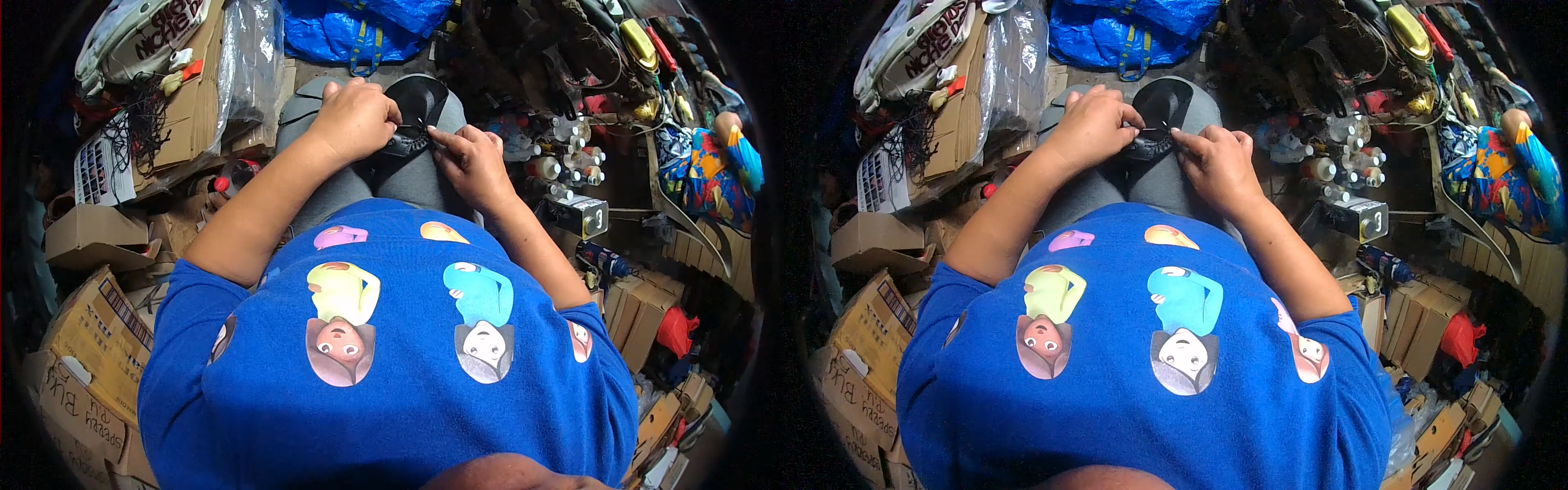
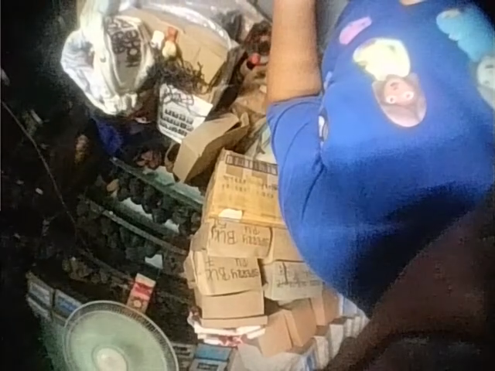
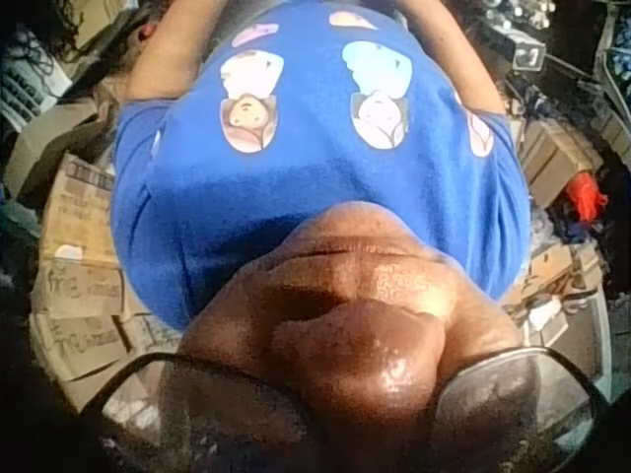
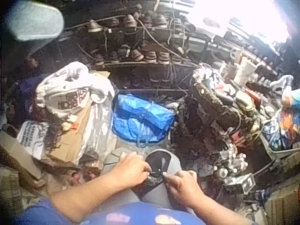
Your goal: Hand stitching the upper part of a black leather shoe using a needle and thread.
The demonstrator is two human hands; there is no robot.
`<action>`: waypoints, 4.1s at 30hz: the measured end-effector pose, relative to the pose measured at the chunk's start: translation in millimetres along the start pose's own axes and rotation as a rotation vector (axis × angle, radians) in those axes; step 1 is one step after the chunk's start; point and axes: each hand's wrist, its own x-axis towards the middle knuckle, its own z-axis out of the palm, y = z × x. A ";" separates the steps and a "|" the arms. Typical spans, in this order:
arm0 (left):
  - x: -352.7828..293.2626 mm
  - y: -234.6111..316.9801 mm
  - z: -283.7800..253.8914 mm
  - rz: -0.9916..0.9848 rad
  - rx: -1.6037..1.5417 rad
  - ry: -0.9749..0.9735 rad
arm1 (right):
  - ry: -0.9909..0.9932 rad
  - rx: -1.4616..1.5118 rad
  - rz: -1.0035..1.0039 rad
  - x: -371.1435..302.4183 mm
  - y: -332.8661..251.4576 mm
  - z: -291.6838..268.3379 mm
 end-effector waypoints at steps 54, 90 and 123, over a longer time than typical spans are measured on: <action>39.9 -42.9 34.3 0.135 -0.929 -0.283 | -0.375 0.665 0.067 43.2 62.9 -3.7; 38.6 -27.6 49.8 -0.113 -0.955 -0.217 | -0.217 0.860 0.382 34.2 36.5 6.8; 64.5 -30.3 16.4 0.333 -0.122 0.152 | -0.019 0.564 0.197 27.0 30.0 12.3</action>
